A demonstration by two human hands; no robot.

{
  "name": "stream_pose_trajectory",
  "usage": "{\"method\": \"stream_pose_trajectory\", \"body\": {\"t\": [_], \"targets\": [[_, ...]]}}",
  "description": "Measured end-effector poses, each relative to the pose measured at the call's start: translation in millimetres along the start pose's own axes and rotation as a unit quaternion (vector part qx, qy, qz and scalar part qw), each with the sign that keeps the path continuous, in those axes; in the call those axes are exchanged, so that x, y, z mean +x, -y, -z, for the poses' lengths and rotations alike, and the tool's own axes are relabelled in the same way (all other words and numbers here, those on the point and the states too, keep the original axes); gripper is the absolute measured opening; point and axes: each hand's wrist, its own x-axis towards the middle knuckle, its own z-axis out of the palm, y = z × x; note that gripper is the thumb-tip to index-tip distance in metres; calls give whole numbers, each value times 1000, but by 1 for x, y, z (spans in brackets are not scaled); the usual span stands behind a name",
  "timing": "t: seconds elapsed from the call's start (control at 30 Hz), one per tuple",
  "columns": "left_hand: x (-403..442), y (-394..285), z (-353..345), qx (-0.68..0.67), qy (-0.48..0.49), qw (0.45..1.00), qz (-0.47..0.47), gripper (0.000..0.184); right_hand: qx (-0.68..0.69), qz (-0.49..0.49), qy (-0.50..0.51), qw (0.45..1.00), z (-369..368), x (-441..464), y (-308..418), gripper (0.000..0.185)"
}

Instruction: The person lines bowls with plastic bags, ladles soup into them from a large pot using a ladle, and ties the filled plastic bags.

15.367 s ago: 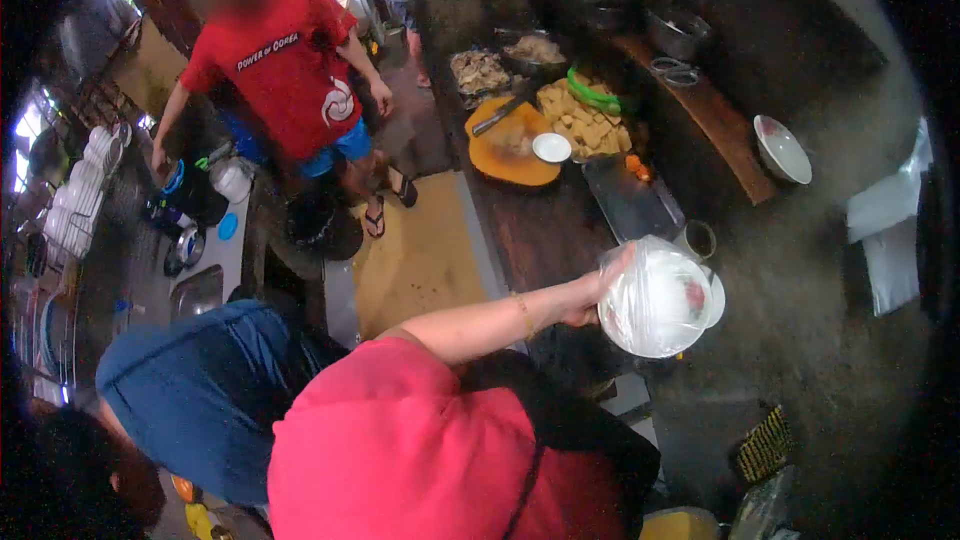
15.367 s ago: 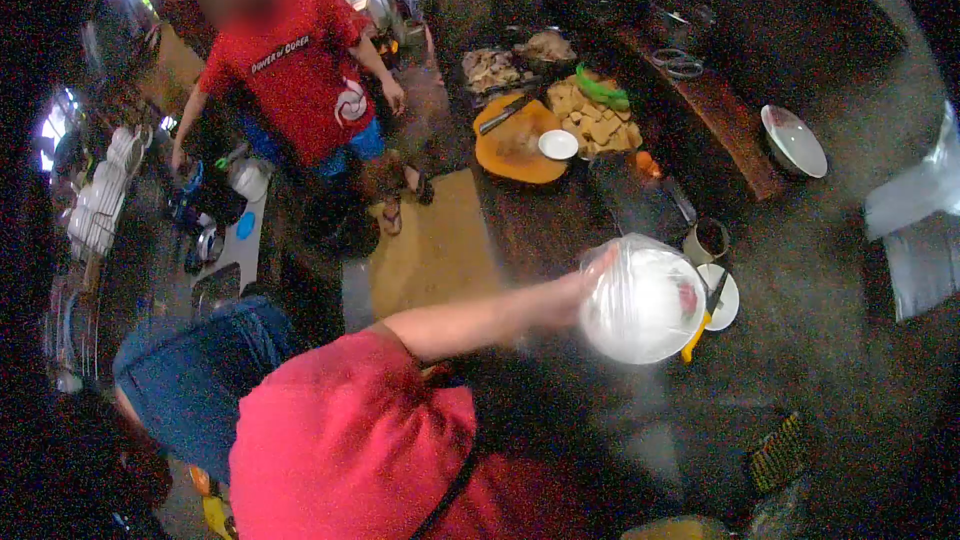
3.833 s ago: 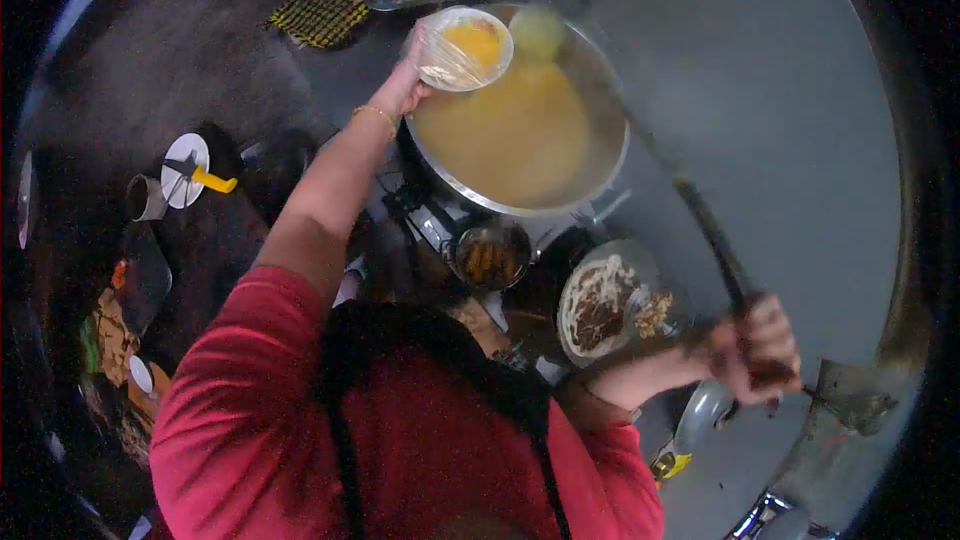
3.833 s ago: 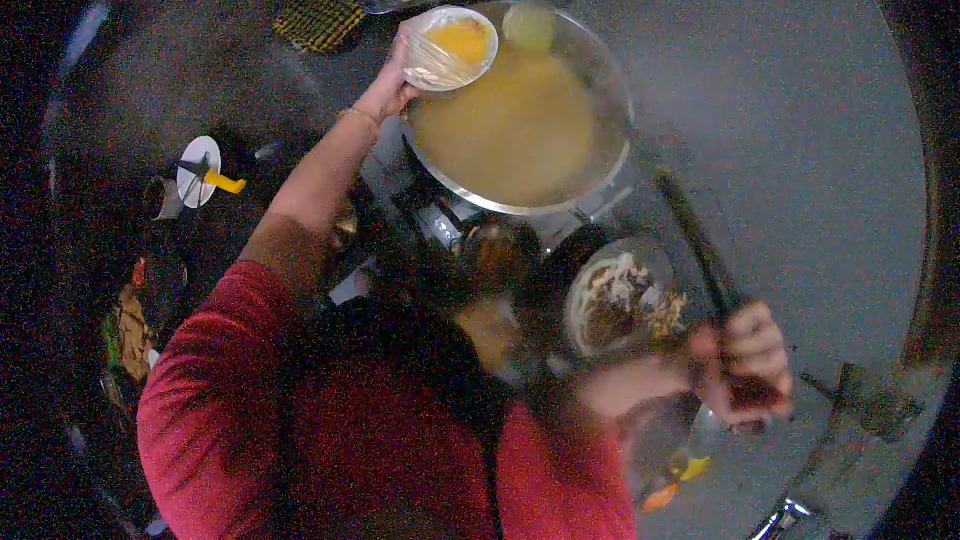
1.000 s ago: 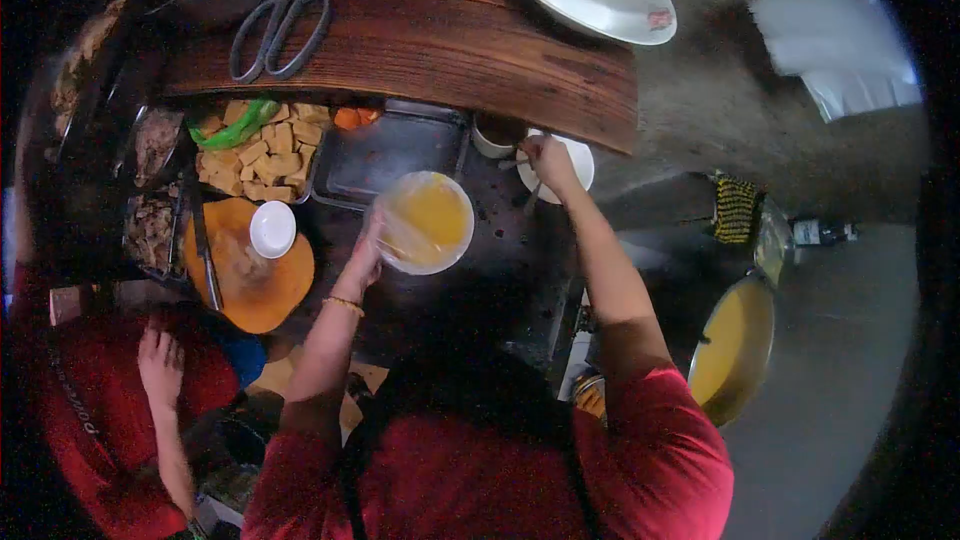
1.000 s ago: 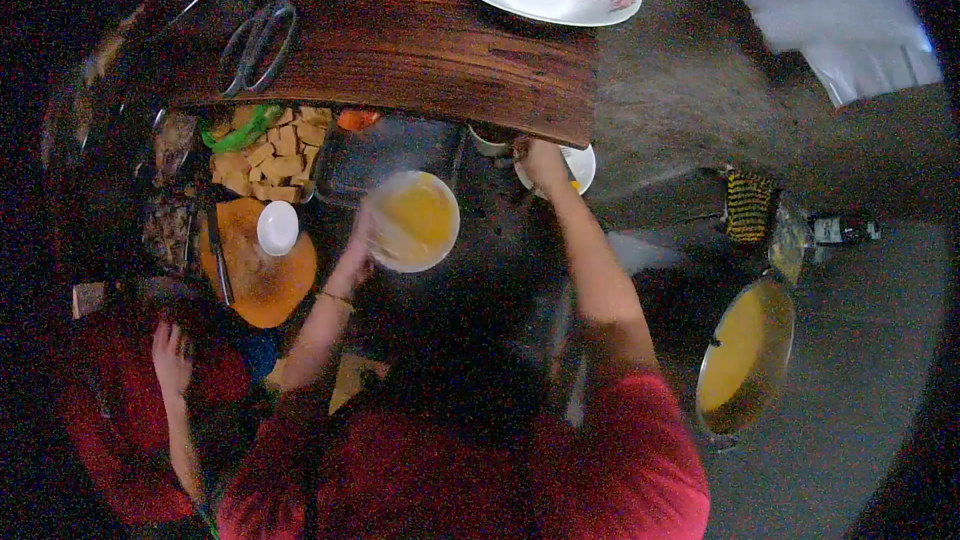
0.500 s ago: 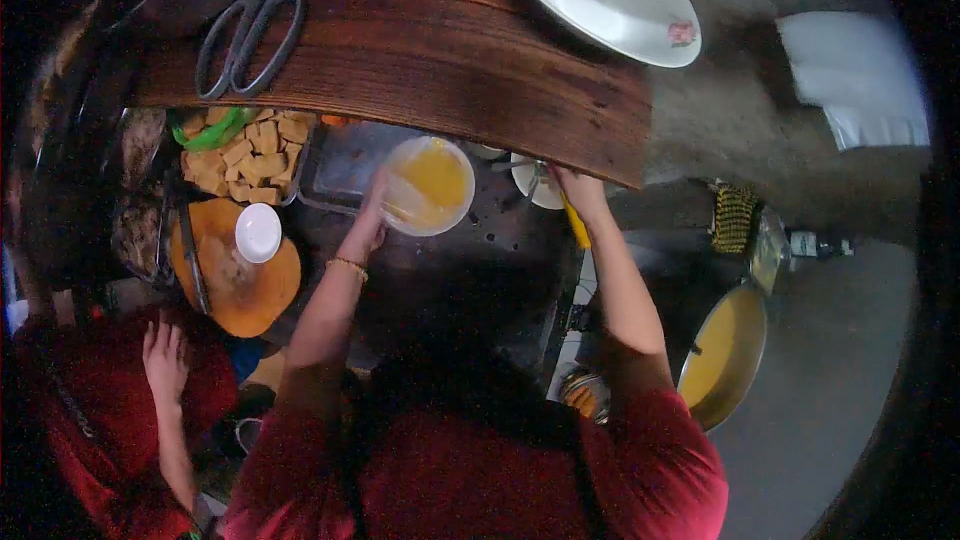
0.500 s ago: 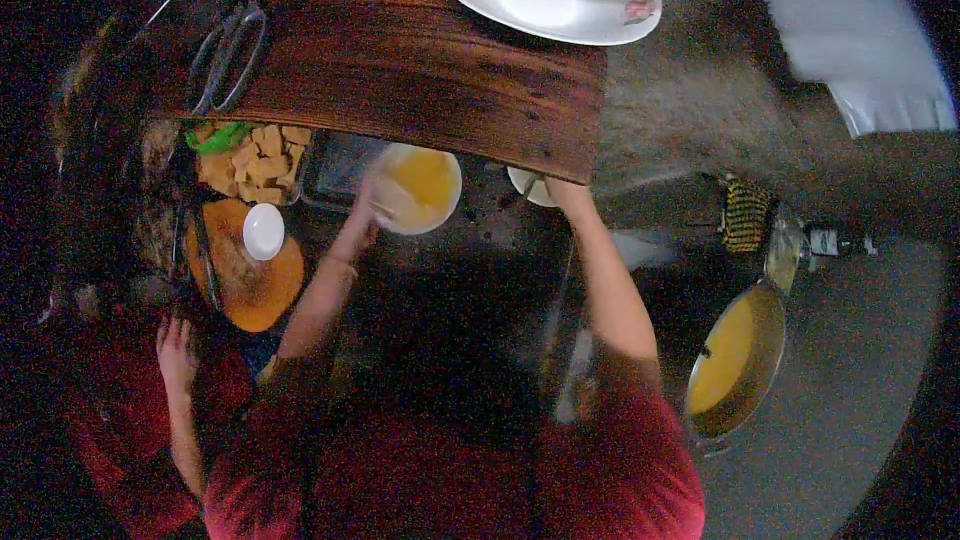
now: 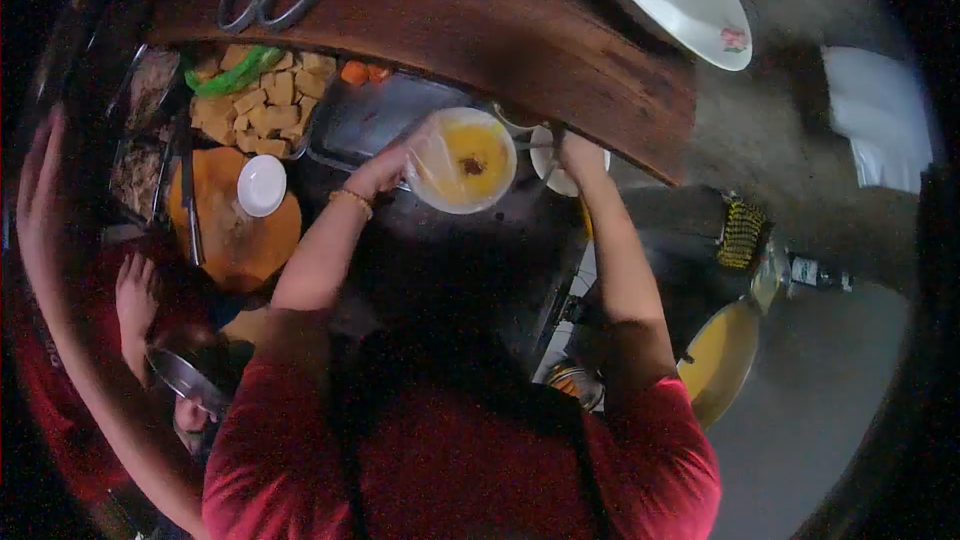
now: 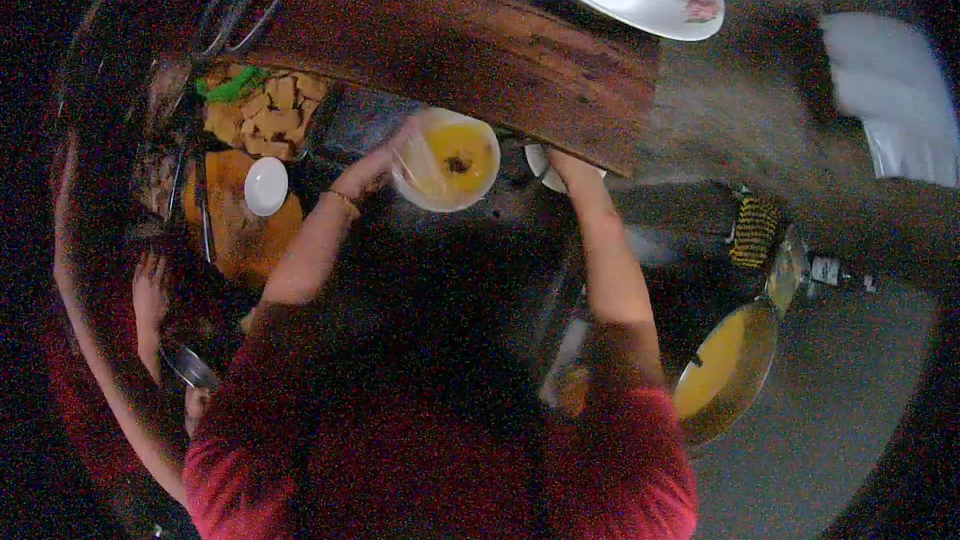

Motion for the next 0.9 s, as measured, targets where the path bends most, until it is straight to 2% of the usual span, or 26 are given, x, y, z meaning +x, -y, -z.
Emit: {"method": "stream_pose_trajectory", "body": {"t": [0.03,0.1,0.13,0.2,0.23,0.27,0.3,0.33,0.47,0.53,0.57,0.63,0.67,0.73,0.77,0.83,0.87,0.9], "targets": [[1,2,1,-3,-5,1000,1,65,3,3,3,1000,7,6,14,26],[3,9,-3,18,142,989,21,61,-17,-33,172,984,28,18,51,29],[-4,7,-12,14,140,990,24,61,46,-33,223,973,38,22,73,32],[-22,-4,-37,58,219,972,61,63,226,117,290,923,42,15,90,33],[-23,4,-40,54,217,973,60,63,226,119,293,921,42,8,98,33],[-22,16,-43,69,250,961,95,64,332,39,371,866,45,-3,106,34],[-21,27,-44,83,282,947,129,66,427,-44,441,789,49,-14,113,34],[-29,32,-51,102,288,947,97,68,509,-126,499,690,53,-23,116,35],[-37,78,-64,129,275,945,120,69,506,-150,487,696,73,-54,106,31],[-48,92,-74,147,290,937,130,71,429,-60,495,753,81,-72,99,18],[-55,94,-80,144,292,937,130,71,427,-62,496,753,84,-80,96,18],[-72,102,-94,50,239,954,175,72,447,-129,494,735,95,-100,92,12],[-78,114,-95,45,241,954,176,72,444,-132,498,733,99,-114,90,12],[-90,140,-94,-70,171,971,150,62,417,-74,450,786,105,-144,90,13],[-91,150,-96,-78,171,970,153,62,378,-81,484,785,109,-155,91,19],[-88,168,-95,-5,103,965,240,57,347,-61,443,824,103,-184,97,23],[-76,184,-90,-13,102,964,245,57,347,-62,451,820,94,-196,97,23],[-57,204,-83,163,51,957,233,56,368,-126,421,819,80,-202,94,24]]}}
